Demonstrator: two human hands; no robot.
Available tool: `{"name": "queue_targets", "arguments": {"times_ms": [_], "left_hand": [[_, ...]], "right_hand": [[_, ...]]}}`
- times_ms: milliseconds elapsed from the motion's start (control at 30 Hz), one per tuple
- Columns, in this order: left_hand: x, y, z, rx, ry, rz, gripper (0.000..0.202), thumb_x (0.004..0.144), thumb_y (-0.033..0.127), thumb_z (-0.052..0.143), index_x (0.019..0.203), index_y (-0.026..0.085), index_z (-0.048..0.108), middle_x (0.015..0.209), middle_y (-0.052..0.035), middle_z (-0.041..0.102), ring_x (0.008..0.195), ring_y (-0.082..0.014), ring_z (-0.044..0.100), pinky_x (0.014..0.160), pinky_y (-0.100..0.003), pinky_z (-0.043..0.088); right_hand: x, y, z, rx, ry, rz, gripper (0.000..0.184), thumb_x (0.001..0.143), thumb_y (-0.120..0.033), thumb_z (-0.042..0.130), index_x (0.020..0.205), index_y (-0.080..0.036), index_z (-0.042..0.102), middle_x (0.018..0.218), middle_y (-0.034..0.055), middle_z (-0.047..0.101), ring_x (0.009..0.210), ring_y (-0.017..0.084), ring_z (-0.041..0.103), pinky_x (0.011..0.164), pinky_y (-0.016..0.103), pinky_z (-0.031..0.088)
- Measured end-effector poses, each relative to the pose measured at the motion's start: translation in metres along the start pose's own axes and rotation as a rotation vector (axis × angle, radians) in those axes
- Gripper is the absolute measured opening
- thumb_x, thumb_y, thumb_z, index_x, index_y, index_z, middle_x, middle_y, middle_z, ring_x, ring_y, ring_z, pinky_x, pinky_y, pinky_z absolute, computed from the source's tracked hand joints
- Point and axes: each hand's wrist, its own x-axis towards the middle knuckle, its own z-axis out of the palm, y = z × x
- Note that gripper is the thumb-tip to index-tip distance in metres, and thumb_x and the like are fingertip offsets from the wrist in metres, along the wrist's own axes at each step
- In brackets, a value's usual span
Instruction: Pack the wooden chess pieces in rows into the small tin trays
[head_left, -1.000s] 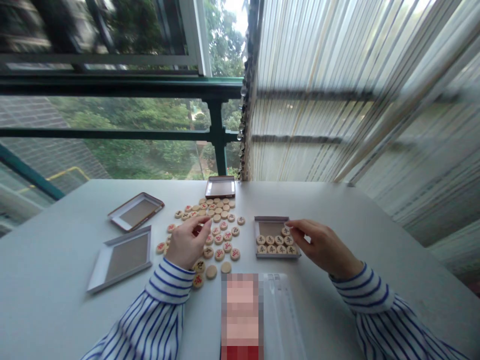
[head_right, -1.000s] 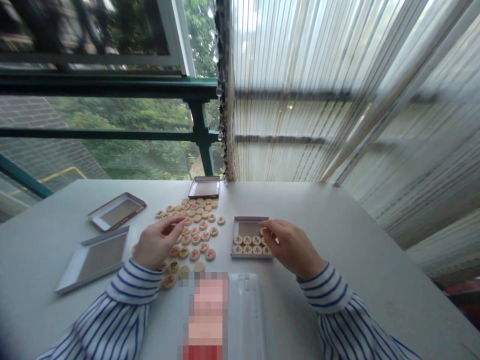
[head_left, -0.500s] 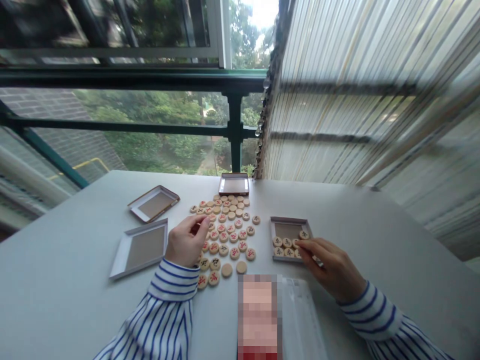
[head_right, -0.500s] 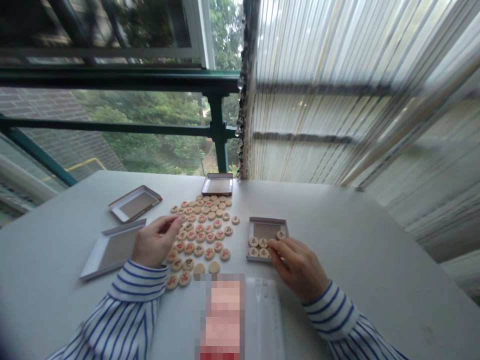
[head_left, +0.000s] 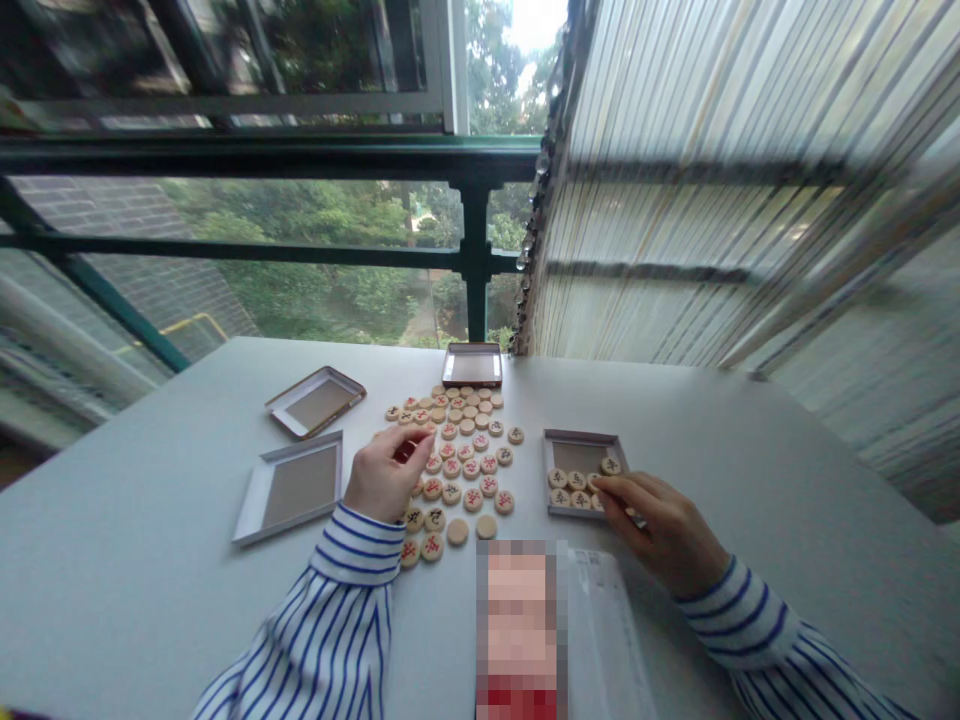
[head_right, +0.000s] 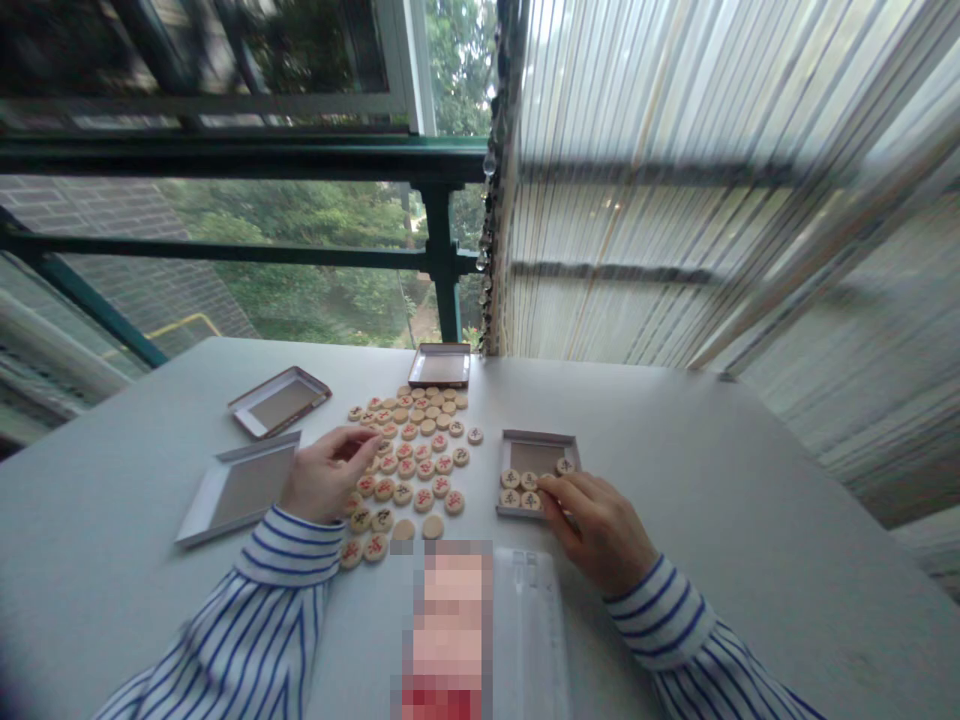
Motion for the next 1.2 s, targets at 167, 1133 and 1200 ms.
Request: {"name": "queue_targets", "arguments": {"times_ms": [167, 1133, 1200], "left_hand": [[0.003, 0.009, 0.006, 0.015, -0.138, 0.07, 0.022, 0.075, 0.034, 0.053, 0.079, 0.016, 0.063, 0.07, -0.002, 0.064, 0.06, -0.0122, 0.058, 0.058, -0.024, 0.048], [0.037, 0.049, 0.072, 0.745, -0.687, 0.323, 0.023, 0.066, 0.037, 0.052, 0.074, 0.02, 0.066, 0.08, -0.0085, 0.064, 0.08, -0.0239, 0.058, 0.069, -0.034, 0.043], [0.037, 0.05, 0.072, 0.76, -0.699, 0.32, 0.022, 0.066, 0.035, 0.052, 0.073, 0.02, 0.066, 0.079, -0.0091, 0.064, 0.079, -0.0241, 0.058, 0.068, -0.034, 0.043]], "right_hand": [[0.002, 0.0, 0.0, -0.013, 0.017, -0.006, 0.019, 0.083, -0.021, 0.045, 0.094, -0.016, 0.059, 0.081, 0.0082, 0.062, 0.076, 0.017, 0.058, 0.068, 0.03, 0.046], [0.07, 0.004, -0.026, -0.18, -0.239, 0.024, 0.023, 0.084, -0.024, 0.041, 0.093, -0.019, 0.061, 0.075, 0.0044, 0.062, 0.07, 0.013, 0.056, 0.066, 0.025, 0.039], [0.07, 0.005, -0.027, -0.18, -0.235, 0.024, 0.023, 0.084, -0.024, 0.041, 0.093, -0.019, 0.061, 0.075, 0.0042, 0.062, 0.069, 0.013, 0.055, 0.066, 0.025, 0.039]]}}
